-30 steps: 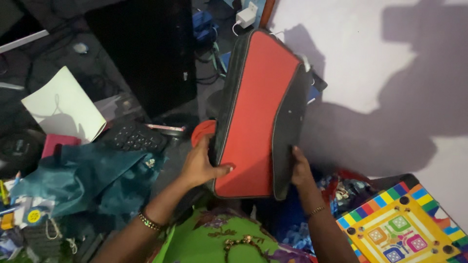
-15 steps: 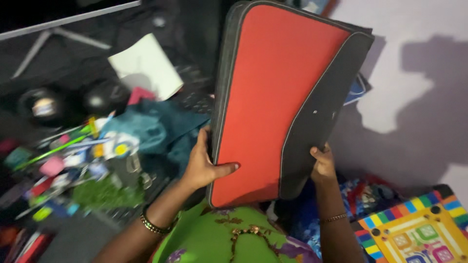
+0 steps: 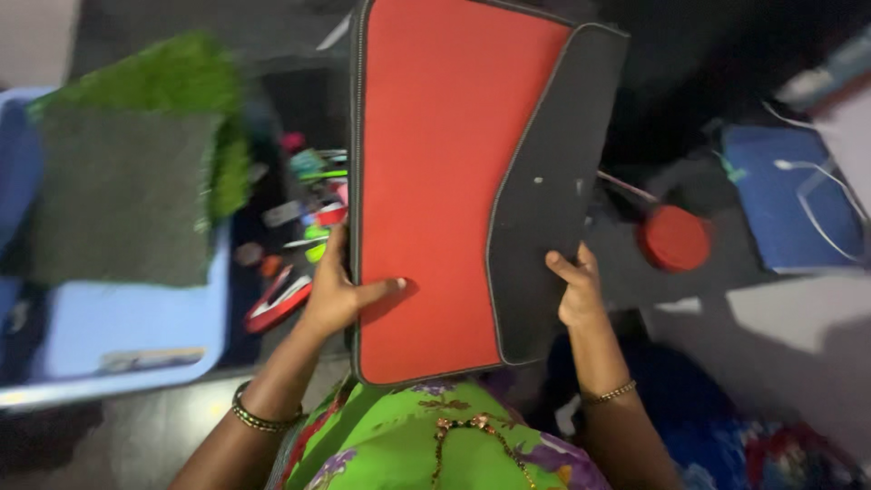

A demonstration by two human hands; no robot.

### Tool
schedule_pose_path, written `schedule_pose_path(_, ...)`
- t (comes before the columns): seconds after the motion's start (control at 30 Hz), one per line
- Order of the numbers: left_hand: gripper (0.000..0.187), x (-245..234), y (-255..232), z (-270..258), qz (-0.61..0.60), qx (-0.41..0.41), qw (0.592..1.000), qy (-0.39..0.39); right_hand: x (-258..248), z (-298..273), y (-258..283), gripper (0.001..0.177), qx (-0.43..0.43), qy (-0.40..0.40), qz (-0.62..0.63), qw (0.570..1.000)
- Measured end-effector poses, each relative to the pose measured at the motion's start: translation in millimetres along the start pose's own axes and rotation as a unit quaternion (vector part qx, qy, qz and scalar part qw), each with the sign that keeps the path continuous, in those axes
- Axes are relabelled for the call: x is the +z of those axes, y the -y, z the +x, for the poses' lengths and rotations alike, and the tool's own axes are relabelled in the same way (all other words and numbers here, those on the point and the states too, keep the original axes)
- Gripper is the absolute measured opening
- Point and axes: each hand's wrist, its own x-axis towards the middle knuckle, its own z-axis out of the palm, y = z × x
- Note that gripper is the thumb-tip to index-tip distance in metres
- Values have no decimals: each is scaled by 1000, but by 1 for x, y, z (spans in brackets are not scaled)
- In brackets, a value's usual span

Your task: The person wipes a red and black laptop sleeve with a blue cloth, then wipes a blue folder and a white notebook. The person places the cleaned items on a desk and moves a piece of artificial turf.

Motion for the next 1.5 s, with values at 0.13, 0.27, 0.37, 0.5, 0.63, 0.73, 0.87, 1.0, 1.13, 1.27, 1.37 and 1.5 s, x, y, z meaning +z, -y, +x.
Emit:
schedule_pose_path(0.13,102,-74,-4,-27,0,-69,992,-105,80,12,-26,61,57,10,-38,998)
schedule_pose_path(0.27,86,-120,-3,-56,-7,-105,977,-183,136,18,-50,52,108,74,-31,991)
schedule_pose_path(0.37,76,-141,1,-77,-46,-153,960,-229,168,25,-63,49,156,104,-40,981)
schedule_pose_path(0.5,75,-157,6,-94,-48,-183,946,-265,195,30,-80,46,193,137,-82,968)
schedule_pose_path(0.63,82,-158,7,-90,-18,-153,952,-263,206,45,-92,44,214,168,-128,954)
schedule_pose_path(0.73,89,-155,5,-80,39,-210,933,-290,205,57,-101,43,208,196,-135,949)
schedule_pose_path(0.87,81,-157,-11,-61,238,-306,877,-285,197,71,-109,50,164,232,-175,943)
schedule_pose_path(1.0,75,-155,-24,-54,357,-327,832,-270,194,77,-116,66,93,225,-263,934)
schedule_pose_path(1.13,80,-151,-19,-50,408,-316,806,-291,186,79,-122,82,23,237,-402,884)
schedule_pose_path(1.27,84,-148,-5,-40,422,-223,816,-326,181,82,-109,88,-3,259,-516,817)
schedule_pose_path(1.37,90,-146,5,-36,414,-177,823,-347,175,81,-80,68,-136,226,-619,740)
schedule_pose_path(1.5,93,-147,13,-36,404,-156,831,-350,154,88,-41,84,-132,89,-769,619)
